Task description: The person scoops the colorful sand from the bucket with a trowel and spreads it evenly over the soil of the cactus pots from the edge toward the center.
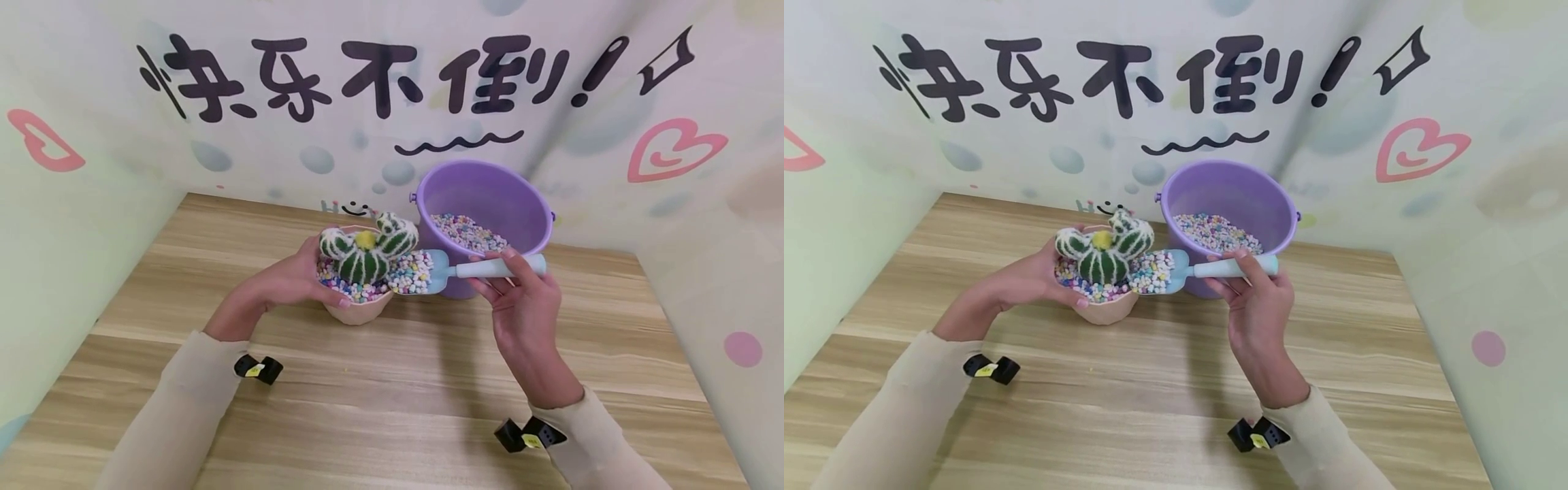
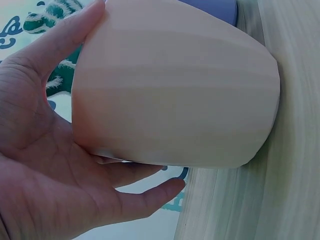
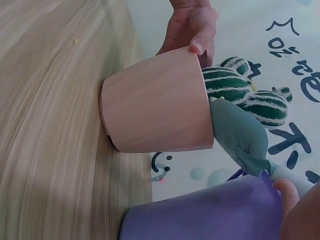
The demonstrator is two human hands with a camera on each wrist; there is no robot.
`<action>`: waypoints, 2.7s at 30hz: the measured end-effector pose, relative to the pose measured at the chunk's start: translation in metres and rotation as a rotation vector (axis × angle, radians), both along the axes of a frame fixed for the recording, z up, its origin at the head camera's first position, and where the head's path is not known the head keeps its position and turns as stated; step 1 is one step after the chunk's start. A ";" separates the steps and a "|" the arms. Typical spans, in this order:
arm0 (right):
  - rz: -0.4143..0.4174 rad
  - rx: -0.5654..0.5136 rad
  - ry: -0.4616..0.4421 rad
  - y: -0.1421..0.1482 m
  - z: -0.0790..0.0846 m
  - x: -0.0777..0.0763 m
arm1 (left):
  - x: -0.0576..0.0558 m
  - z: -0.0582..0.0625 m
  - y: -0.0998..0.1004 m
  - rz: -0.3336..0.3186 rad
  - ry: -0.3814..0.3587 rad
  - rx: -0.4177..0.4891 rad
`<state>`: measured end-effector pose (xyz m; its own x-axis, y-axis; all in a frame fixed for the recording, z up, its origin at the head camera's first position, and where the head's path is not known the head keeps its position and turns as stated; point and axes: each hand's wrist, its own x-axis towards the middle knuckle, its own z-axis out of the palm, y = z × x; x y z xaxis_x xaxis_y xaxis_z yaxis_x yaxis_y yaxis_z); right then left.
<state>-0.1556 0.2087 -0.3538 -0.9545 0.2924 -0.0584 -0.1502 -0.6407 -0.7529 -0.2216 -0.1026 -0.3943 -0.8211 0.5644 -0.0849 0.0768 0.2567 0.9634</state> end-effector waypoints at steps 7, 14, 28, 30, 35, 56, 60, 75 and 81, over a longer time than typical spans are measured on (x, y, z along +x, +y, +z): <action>0.006 0.035 0.019 -0.003 0.002 -0.001 | 0.001 0.001 -0.001 -0.002 -0.028 0.000; 0.016 0.087 0.053 -0.006 0.006 -0.003 | 0.001 0.002 -0.003 0.009 -0.028 -0.029; 0.007 0.160 0.056 -0.010 0.016 -0.007 | 0.002 0.003 -0.003 0.036 -0.069 -0.072; 0.013 0.158 0.061 -0.010 0.018 -0.007 | 0.002 0.002 -0.004 0.041 -0.070 -0.078; 0.017 0.158 0.061 -0.012 0.022 -0.007 | 0.001 0.001 -0.003 0.027 -0.060 -0.054; -0.010 0.207 0.116 -0.019 0.030 -0.011 | -0.002 -0.001 -0.003 -0.017 -0.038 -0.027; -0.020 0.217 0.143 -0.020 0.030 -0.013 | -0.001 0.000 -0.005 0.009 -0.065 -0.061; -0.013 0.229 0.214 -0.025 0.037 -0.016 | -0.008 -0.001 0.000 -0.089 0.024 0.044; 0.035 0.257 0.279 -0.029 0.038 -0.015 | -0.008 -0.002 -0.001 -0.105 0.016 0.071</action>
